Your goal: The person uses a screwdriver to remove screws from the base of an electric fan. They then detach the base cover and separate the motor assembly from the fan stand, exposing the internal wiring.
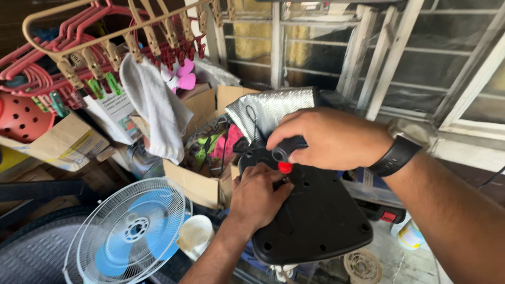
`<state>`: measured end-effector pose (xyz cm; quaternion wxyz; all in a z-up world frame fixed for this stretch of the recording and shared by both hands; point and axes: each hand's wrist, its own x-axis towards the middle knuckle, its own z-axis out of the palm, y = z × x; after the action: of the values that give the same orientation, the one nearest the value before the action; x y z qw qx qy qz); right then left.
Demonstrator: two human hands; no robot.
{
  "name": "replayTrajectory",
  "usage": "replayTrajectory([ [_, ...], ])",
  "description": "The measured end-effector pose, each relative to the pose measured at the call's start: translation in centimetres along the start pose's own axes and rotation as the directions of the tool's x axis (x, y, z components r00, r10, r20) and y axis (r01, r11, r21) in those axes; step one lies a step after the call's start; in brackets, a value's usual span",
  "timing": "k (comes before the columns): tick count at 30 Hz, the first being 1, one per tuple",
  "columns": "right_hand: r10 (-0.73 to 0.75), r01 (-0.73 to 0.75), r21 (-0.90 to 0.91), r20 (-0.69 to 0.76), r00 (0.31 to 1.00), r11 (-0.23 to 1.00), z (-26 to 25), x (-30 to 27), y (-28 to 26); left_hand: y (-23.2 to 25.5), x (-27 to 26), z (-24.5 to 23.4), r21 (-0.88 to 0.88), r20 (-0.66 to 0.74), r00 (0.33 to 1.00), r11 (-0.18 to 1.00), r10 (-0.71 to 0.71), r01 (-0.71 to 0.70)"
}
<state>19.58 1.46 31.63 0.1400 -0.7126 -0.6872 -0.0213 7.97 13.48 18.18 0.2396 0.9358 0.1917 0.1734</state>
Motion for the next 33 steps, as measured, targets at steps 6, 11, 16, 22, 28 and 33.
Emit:
replayTrajectory([
  [6,0.341,-0.327,-0.249,0.011,0.940,0.912,0.4,0.1,-2.4,0.0,-0.1,0.0,0.041,0.023,0.999,0.999,-0.026,0.025],
  [11,-0.288,0.288,0.056,-0.012,0.958,0.956,-1.0,0.8,-0.9,-0.4,-0.4,-0.3,0.028,0.008,0.999,0.999,-0.031,0.031],
  [16,0.379,-0.302,-0.311,0.224,0.898,0.901,-1.0,1.2,-0.7,-0.5,-0.7,-0.3,0.043,0.020,0.999,0.999,-0.026,0.025],
  [22,-0.135,0.140,-0.130,0.045,0.990,0.982,-1.7,1.2,-1.5,-1.0,-0.5,-0.5,0.048,0.026,0.999,0.998,-0.046,0.045],
  [28,0.433,-0.354,-0.313,0.235,0.870,0.881,-1.7,1.2,-2.8,-0.8,-0.6,-0.2,0.021,0.031,0.999,1.000,-0.020,0.019],
  [33,0.158,-0.109,-0.221,0.216,0.964,0.969,-1.7,0.9,-1.7,-1.0,-0.3,-0.4,0.031,0.023,0.999,0.999,-0.026,0.025],
])
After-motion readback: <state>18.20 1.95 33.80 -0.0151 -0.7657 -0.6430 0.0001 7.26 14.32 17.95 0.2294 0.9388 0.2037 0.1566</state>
